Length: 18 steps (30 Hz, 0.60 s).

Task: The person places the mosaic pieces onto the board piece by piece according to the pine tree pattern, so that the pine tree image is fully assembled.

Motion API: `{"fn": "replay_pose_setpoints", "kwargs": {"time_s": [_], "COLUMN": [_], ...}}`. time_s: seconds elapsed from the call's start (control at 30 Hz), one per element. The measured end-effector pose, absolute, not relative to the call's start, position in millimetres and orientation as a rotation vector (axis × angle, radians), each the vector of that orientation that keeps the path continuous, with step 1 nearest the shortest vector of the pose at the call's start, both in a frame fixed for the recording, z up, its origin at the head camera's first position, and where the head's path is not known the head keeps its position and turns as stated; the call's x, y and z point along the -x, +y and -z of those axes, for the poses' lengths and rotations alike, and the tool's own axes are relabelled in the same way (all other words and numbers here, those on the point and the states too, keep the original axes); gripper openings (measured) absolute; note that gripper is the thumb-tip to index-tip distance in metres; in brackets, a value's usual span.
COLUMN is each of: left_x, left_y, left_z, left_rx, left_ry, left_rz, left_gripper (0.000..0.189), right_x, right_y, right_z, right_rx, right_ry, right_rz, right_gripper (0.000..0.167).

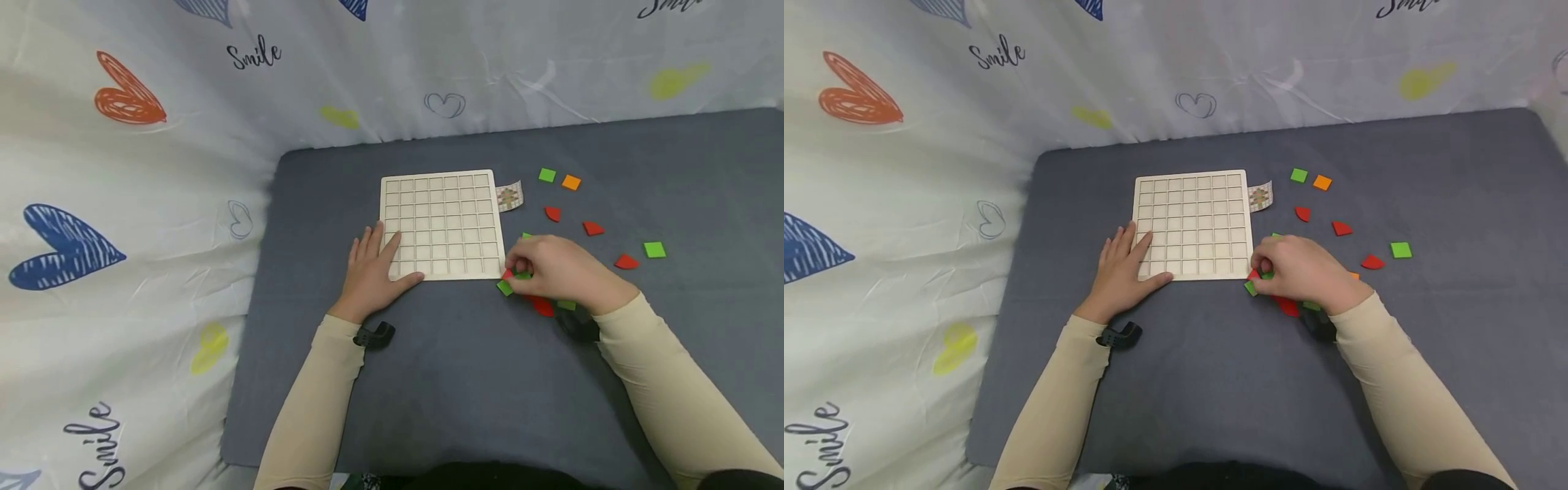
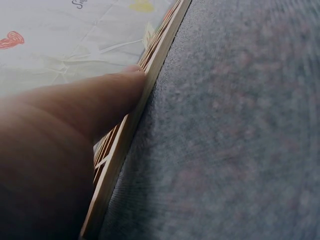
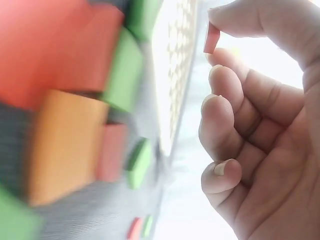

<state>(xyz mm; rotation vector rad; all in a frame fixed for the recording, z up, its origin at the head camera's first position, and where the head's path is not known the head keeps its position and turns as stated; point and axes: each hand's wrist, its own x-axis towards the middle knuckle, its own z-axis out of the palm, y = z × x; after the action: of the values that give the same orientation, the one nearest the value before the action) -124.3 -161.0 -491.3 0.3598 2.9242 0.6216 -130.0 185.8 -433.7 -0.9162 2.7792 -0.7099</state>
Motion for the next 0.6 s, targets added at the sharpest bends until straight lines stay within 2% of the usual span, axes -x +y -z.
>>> {"fn": "replay_pose_setpoints", "kwargs": {"time_s": [0.37,0.6], "left_x": [124.3,125.5], "left_y": [-161.6,-160.0], "left_z": [489.9,491.0], "left_rx": [-0.354,-0.349], "left_ry": [2.923,2.939], "left_rz": [-0.609,-0.577], "left_gripper": [0.098,0.098], "right_x": [179.6,213.5], "right_y": [149.4,131.7], "right_z": [408.2,402.0], "right_rx": [0.95,0.941], "right_ry": [2.764,2.776], "right_rz": [0.677,0.611], "right_gripper": [0.003,0.009]}}
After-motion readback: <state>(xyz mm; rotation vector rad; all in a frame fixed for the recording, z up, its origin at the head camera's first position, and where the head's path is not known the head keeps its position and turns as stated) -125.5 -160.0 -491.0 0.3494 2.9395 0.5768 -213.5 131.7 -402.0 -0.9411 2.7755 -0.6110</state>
